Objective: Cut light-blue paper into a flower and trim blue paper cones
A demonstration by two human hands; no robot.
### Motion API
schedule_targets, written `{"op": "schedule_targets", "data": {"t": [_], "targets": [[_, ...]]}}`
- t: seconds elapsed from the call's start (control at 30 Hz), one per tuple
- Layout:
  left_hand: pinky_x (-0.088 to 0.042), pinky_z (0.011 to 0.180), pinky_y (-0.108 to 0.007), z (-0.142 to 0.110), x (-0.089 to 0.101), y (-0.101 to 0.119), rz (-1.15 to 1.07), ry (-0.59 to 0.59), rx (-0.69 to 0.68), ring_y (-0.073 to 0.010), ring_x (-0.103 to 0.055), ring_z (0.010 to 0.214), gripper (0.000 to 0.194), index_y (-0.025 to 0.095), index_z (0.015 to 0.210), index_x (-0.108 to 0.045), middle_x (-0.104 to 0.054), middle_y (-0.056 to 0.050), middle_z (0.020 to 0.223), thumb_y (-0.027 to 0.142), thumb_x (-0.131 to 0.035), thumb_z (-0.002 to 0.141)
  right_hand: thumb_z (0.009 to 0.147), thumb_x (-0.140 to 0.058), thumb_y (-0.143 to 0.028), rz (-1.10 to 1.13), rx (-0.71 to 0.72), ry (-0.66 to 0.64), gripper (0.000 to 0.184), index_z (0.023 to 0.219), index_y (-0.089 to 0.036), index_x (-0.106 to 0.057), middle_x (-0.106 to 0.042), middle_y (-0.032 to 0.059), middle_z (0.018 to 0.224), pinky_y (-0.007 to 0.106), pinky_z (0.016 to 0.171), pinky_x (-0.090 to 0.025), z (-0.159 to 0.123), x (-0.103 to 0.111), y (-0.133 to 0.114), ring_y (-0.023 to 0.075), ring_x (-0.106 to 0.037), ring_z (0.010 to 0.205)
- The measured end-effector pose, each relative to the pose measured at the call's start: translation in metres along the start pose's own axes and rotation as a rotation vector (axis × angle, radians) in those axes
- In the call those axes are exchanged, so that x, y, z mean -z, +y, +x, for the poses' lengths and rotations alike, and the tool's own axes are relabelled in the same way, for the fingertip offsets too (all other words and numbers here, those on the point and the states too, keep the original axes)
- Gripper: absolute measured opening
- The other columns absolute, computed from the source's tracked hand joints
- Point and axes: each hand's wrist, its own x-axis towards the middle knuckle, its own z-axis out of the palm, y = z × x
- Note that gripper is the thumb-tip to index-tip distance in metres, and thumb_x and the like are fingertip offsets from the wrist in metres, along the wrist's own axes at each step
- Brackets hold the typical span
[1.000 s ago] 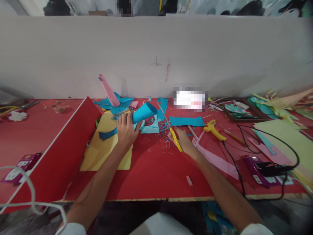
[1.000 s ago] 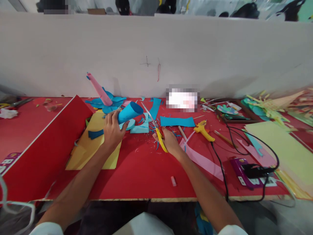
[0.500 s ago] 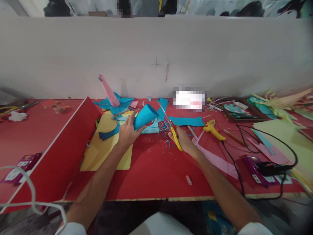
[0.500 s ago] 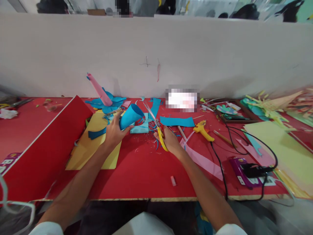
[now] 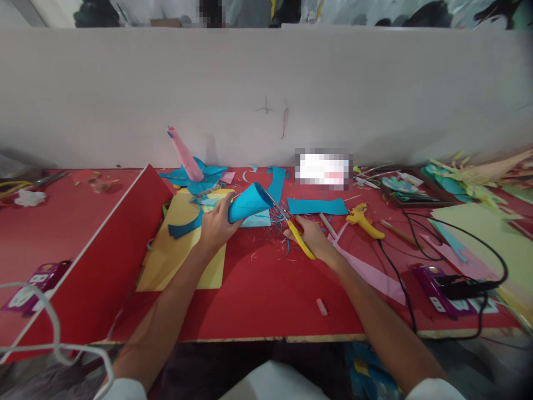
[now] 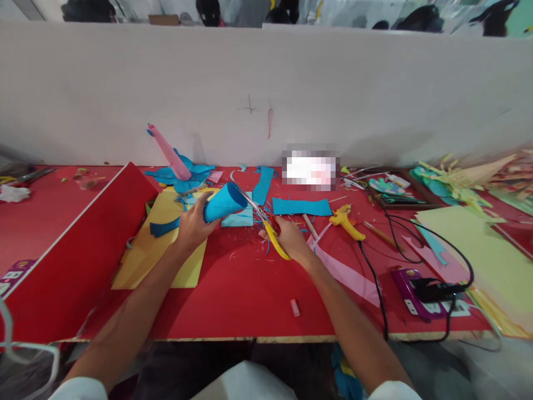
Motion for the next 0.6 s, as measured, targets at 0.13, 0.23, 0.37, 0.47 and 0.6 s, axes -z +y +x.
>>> {"op": "schedule_targets", "data": {"t": [0.13,0.23,0.37,0.47,0.6], "targets": [[-0.059,0.084,-0.035,0.000,0.001,-0.001,-0.006,-0.007,0.002,-0.0340,-0.077,0.116,0.069,0.023,0.151,-0.056,-0.072,-0.013,0.145,0.050,-0.074,0.089,0.088,-0.068,-0.068,-0.050,0.001,0.033,0.048,0.076,-0.024,-0.053,-0.062,0.0002,0.069,0.030,0.061,-0.032,0.001,0.004,-0.002,0.0183,-0.051,0.062],[-0.059,0.086,-0.037,0.001,0.001,0.000,-0.014,-0.016,0.012,-0.0347,-0.076,0.118,0.071,0.022,0.151,-0.056,-0.072,-0.014,0.144,0.048,-0.075,0.089,0.084,-0.071,-0.072,-0.074,-0.021,0.063,0.053,0.072,-0.023,-0.055,-0.058,-0.0010,0.063,0.029,0.059,-0.030,0.002,0.005,-0.002,0.0171,-0.049,0.059],[-0.059,0.089,-0.037,0.001,0.000,0.001,-0.039,-0.004,0.025,-0.0348,-0.076,0.120,0.073,0.021,0.151,-0.055,-0.075,-0.014,0.139,0.049,-0.077,0.087,0.081,-0.076,-0.071,-0.048,-0.045,0.081,0.053,0.070,-0.022,-0.059,-0.060,0.0005,0.061,0.029,0.059,-0.033,0.002,0.004,-0.001,0.0182,-0.052,0.060],[-0.059,0.090,-0.038,0.001,-0.001,0.001,-0.064,0.002,0.035,-0.0344,-0.076,0.119,0.072,0.022,0.150,-0.055,-0.076,-0.014,0.135,0.050,-0.076,0.087,0.087,-0.072,-0.065,0.048,-0.033,0.074,0.046,0.079,-0.021,-0.064,-0.067,0.0033,0.068,0.030,0.061,-0.040,0.002,0.000,0.002,0.0213,-0.061,0.065],[-0.059,0.090,-0.039,0.002,-0.001,0.000,-0.139,-0.039,0.047,-0.0343,-0.077,0.114,0.073,0.022,0.147,-0.055,-0.077,-0.013,0.131,0.057,-0.074,0.087,0.094,-0.067,-0.054,0.075,-0.021,0.079,0.033,0.095,-0.022,-0.066,-0.074,0.0071,0.081,0.031,0.066,-0.047,0.002,-0.006,0.006,0.0254,-0.069,0.076]]}}
